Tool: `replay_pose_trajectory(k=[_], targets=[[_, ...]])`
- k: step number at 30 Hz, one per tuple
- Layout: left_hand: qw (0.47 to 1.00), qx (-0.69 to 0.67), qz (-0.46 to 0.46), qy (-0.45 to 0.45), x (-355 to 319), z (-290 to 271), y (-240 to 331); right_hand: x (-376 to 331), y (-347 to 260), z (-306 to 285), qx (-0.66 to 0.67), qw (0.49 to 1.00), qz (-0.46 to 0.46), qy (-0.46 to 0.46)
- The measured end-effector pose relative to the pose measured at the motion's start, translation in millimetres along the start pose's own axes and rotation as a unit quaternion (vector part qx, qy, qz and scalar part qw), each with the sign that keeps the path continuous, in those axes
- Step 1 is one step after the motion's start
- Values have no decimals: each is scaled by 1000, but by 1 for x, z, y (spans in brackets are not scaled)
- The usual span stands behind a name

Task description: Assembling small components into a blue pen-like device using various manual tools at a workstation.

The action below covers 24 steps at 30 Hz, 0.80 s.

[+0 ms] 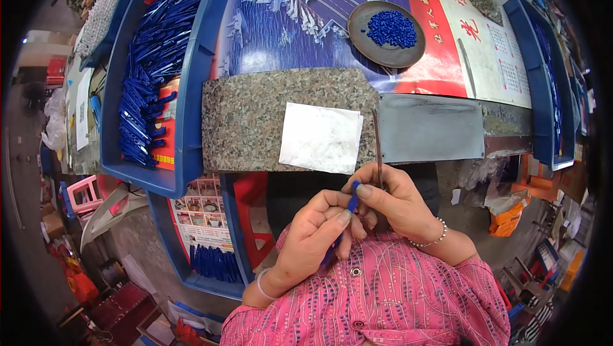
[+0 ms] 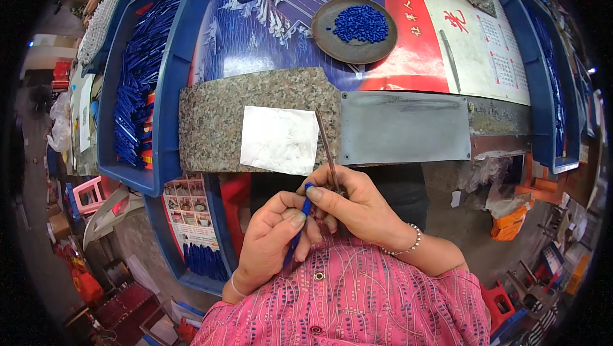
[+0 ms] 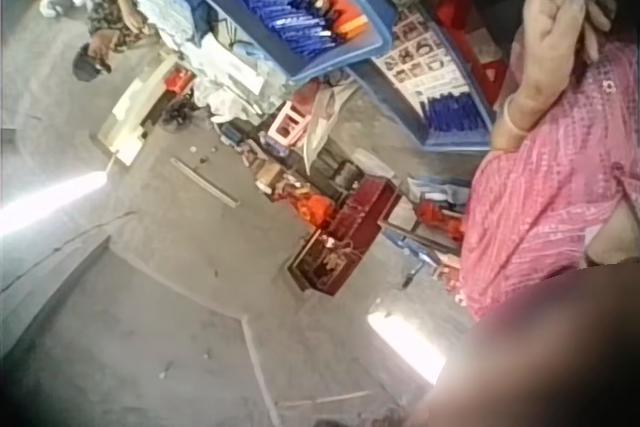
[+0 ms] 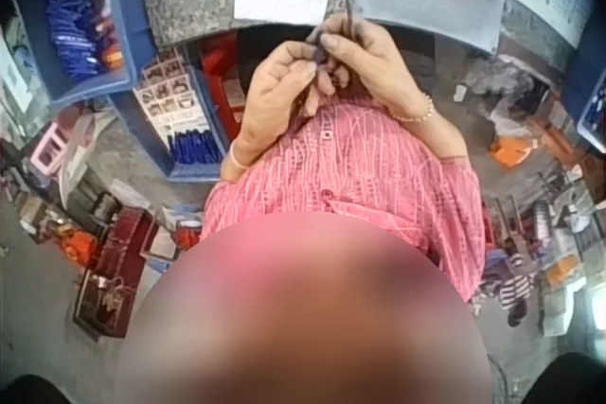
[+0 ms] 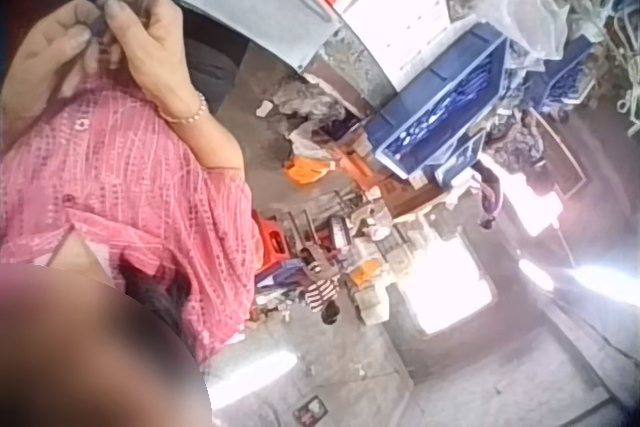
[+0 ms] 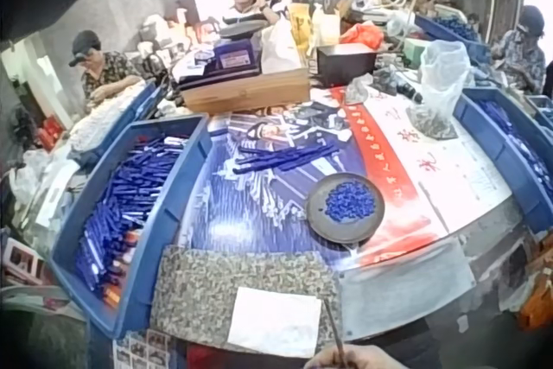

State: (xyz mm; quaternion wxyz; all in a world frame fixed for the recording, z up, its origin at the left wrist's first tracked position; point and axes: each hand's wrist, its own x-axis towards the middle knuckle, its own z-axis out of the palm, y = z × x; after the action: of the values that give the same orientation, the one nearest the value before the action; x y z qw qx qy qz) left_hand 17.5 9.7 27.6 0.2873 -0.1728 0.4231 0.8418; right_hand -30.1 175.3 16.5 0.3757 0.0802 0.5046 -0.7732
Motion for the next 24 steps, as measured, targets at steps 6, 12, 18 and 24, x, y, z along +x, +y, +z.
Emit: replay_pose_trajectory(k=[6, 12, 18, 24], targets=[[997, 73, 19, -3, 1, 0, 5, -1, -5, -1, -61, 998, -14, -13], [954, 259, 128, 81, 2, -5, 17, -21, -32, -20, -160, 975, -142, 61], [833, 443, 292, 156, 11, -17, 33, -23, -82, -68, -414, 822, -263, 288], [719, 562, 379, 153, 22, -12, 47, 20, -118, -118, -584, 693, -257, 336]])
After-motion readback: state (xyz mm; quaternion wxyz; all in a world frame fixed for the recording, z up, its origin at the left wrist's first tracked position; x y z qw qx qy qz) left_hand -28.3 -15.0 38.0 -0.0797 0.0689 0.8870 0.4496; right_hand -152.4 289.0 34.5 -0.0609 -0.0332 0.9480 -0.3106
